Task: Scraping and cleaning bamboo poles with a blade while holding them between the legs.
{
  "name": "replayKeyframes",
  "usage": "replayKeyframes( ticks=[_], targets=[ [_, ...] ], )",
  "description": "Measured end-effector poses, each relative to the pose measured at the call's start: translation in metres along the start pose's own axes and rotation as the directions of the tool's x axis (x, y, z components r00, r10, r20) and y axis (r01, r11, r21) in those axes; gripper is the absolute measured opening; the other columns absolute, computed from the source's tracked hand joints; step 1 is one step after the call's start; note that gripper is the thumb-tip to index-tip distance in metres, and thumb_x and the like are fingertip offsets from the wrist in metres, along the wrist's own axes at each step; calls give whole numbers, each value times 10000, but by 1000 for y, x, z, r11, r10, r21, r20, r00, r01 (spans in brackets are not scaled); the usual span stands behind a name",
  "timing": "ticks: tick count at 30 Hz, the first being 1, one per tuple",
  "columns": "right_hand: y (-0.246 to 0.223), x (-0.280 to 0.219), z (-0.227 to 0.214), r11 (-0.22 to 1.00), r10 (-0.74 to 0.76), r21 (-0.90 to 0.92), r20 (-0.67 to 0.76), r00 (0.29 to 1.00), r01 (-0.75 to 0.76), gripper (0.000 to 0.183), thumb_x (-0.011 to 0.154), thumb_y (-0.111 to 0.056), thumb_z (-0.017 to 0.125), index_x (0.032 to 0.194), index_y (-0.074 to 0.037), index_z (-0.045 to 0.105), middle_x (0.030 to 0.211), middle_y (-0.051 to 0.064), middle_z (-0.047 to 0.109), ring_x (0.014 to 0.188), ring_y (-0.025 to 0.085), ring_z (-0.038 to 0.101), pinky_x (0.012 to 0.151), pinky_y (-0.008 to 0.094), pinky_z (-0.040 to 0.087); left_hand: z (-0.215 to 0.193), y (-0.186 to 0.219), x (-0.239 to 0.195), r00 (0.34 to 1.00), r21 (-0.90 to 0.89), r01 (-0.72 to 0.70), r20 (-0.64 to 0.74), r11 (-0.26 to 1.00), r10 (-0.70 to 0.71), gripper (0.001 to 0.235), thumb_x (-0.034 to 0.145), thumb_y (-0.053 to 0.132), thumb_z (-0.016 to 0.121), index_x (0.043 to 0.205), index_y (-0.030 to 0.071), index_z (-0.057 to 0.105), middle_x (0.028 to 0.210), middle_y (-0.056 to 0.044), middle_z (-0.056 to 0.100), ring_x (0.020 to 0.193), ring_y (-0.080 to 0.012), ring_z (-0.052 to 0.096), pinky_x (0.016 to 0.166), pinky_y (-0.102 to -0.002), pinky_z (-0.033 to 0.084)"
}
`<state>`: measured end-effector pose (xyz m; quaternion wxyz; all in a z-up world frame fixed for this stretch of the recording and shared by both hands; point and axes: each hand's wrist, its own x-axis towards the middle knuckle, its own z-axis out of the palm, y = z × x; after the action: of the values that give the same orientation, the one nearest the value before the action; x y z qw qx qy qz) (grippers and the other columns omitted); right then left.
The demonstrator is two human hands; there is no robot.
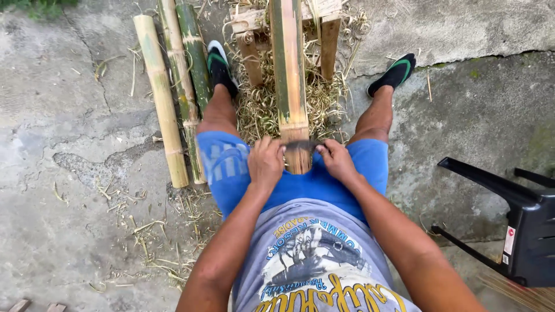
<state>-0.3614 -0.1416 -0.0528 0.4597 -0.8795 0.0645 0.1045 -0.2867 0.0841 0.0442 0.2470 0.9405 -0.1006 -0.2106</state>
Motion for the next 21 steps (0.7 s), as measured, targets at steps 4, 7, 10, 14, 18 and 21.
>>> replayKeyframes(
  ticks=[4,7,10,14,18,21],
  targets=[
    [11,7,1,913,305,340,-200,931,-226,305,1054,-294,583,922,-19,608,762,138,573,652,224,556,609,382,453,-5,19,7,866,-91,-198,-482,976,131,450,892,212,736,1306,97,602,1218,-140,613,1177,-353,576,1002,-534,482],
    [2,36,-28,736,483,624,-210,850,-264,352,1092,-348,538,900,-58,589,698,54,532,562,118,500,514,310,405,14,23,59,936,-373,63,-301,926,-185,852,803,342,851,1439,49,365,1407,-224,482,1278,-408,510,1009,-545,430],
    [-2,74,-44,619,498,761,-189,846,-195,343,1094,-367,525,916,-77,574,706,8,532,552,90,495,506,275,434,9,48,104,895,-441,405,14,801,-445,1207,667,469,935,1518,33,197,1477,-260,422,1291,-423,495,999,-531,426],
    [-3,110,-45,476,535,863,-133,835,-168,349,1100,-380,519,935,-77,570,718,16,552,570,119,537,542,285,474,31,38,122,879,-398,448,32,801,-476,1169,661,479,904,1542,57,263,1394,-212,576,1217,-373,621,993,-480,514],
    [-9,130,-48,430,586,875,-85,806,-221,344,1078,-386,512,908,-91,560,693,28,546,534,137,537,506,307,481,40,13,130,811,-357,584,275,729,-516,1217,629,464,888,1568,73,219,1337,-172,620,1109,-339,693,948,-453,561],
    [-17,139,-57,413,625,876,-75,777,-247,351,1088,-398,509,920,-93,556,734,15,558,563,122,544,535,295,493,72,-22,137,919,-570,393,242,721,-310,1185,594,384,977,1488,19,290,1259,-190,653,1119,-324,690,1004,-429,540]
  ],
)
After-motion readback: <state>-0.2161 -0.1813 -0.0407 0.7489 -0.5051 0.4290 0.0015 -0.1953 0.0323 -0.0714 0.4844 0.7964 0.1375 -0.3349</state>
